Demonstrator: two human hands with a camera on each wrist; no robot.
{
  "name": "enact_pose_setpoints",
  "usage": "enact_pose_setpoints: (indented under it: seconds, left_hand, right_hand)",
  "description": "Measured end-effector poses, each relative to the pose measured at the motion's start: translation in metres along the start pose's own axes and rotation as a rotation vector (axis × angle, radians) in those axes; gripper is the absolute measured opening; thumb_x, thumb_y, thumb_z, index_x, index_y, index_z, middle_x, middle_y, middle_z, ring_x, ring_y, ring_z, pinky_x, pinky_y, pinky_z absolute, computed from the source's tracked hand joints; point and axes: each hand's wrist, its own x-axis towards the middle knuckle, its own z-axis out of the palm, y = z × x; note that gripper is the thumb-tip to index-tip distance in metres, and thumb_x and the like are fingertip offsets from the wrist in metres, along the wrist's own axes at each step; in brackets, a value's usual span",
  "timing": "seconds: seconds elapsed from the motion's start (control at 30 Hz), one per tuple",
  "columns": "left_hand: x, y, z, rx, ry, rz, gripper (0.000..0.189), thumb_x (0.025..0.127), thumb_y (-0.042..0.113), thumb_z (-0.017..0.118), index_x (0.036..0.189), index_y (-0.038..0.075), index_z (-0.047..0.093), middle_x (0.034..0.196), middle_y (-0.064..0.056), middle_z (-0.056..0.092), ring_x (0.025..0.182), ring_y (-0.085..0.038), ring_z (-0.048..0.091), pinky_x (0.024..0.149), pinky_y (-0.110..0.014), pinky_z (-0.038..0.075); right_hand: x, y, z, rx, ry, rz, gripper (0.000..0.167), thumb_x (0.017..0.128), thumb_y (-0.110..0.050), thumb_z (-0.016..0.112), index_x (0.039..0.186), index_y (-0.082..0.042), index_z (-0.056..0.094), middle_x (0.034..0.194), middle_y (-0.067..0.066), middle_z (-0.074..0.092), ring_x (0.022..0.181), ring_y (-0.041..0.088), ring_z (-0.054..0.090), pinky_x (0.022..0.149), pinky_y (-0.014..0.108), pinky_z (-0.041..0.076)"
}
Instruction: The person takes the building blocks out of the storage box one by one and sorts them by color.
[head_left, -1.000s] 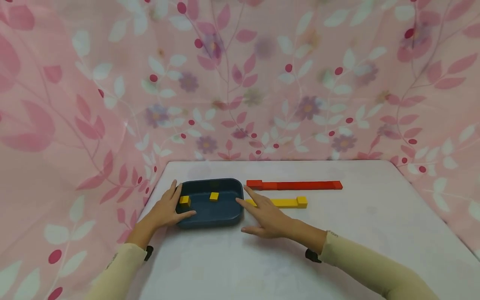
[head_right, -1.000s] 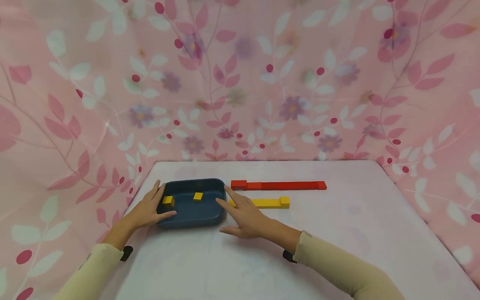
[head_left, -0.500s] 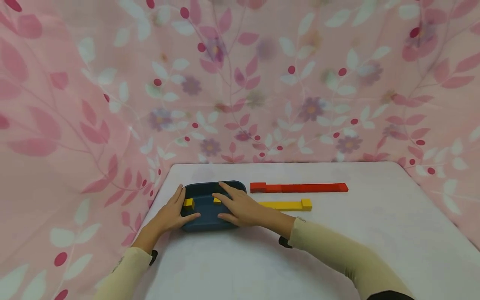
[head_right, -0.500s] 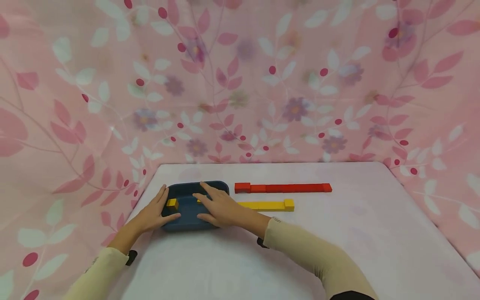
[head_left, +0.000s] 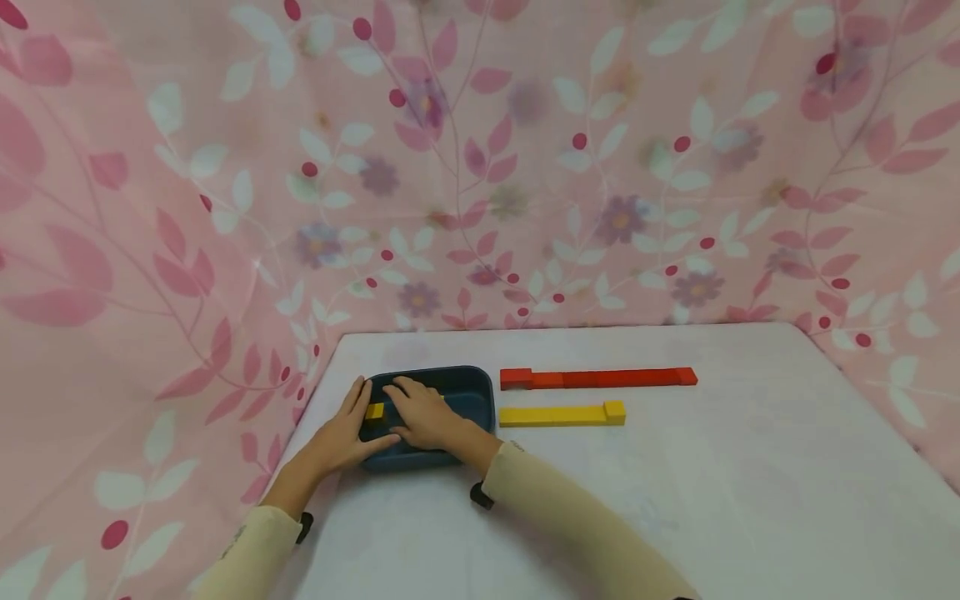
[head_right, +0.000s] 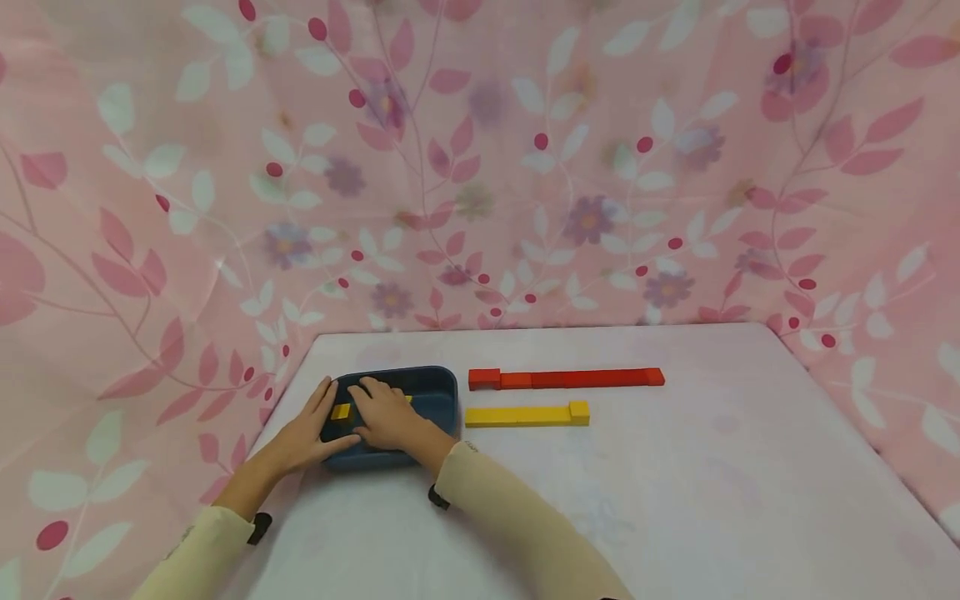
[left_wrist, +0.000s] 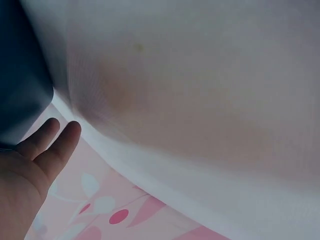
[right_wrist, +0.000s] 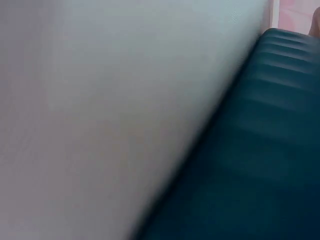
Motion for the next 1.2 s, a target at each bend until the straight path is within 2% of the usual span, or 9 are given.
enact_pose_setpoints:
  seconds: [0.27,0.53,0.67,0.87,1.07,1.2]
  left_hand:
    - [-0.001,0.001,0.0,-0.048,0.012,-0.008,0.115,0.082,0.076,0.057,0.16,0.011,0.003,0.167,-0.015,-0.001,0.137,-0.05,0.04,0.102,-0.069,0.04]
    - [-0.005,-0.003,0.007,-0.054,0.037,0.009,0.112,0.083,0.071,0.061,0.16,0.011,0.007,0.166,-0.018,0.003,0.137,-0.05,0.04,0.101,-0.068,0.041]
    - [-0.001,-0.002,0.005,-0.059,0.035,0.002,0.112,0.082,0.074,0.06,0.161,0.016,0.005,0.167,-0.015,0.002,0.135,-0.051,0.042,0.102,-0.068,0.04]
    - [-0.003,-0.002,0.0,-0.051,0.022,-0.016,0.113,0.08,0.075,0.06,0.161,0.019,0.005,0.167,-0.014,-0.001,0.132,-0.051,0.046,0.099,-0.068,0.043]
    - [-0.004,0.0,0.002,-0.074,0.02,-0.013,0.112,0.08,0.076,0.059,0.161,0.02,0.006,0.167,-0.012,-0.001,0.132,-0.051,0.046,0.099,-0.069,0.042]
    - [-0.001,0.0,-0.001,-0.068,0.013,-0.009,0.112,0.08,0.076,0.059,0.161,0.018,0.007,0.167,-0.014,0.0,0.131,-0.052,0.047,0.098,-0.069,0.043]
  right_hand:
    - [0.02,-0.009,0.007,-0.034,-0.074,0.024,0.072,0.094,-0.045,0.063,0.154,-0.021,0.032,0.16,0.004,0.032,0.146,0.022,0.035,0.116,0.044,0.037]
    - [0.026,-0.014,0.02,0.015,-0.197,0.038,0.06,0.099,-0.048,0.053,0.153,-0.029,0.037,0.155,-0.007,0.042,0.139,0.017,0.046,0.112,0.044,0.042]
    - [0.027,-0.013,0.02,0.032,-0.178,0.049,0.053,0.097,-0.046,0.058,0.146,-0.027,0.045,0.149,-0.008,0.047,0.135,0.013,0.049,0.111,0.039,0.043]
    - [0.027,-0.015,0.018,0.067,-0.136,0.036,0.042,0.091,-0.04,0.071,0.127,-0.025,0.057,0.13,-0.008,0.059,0.116,0.01,0.056,0.102,0.032,0.048]
    - [0.025,-0.013,0.023,0.044,-0.152,-0.019,0.045,0.092,-0.042,0.069,0.133,-0.029,0.059,0.133,-0.008,0.06,0.117,0.014,0.057,0.102,0.037,0.048]
    - [0.028,-0.011,0.022,0.045,-0.173,-0.032,0.045,0.089,-0.048,0.07,0.13,-0.03,0.064,0.134,-0.005,0.059,0.117,0.015,0.056,0.1,0.037,0.049]
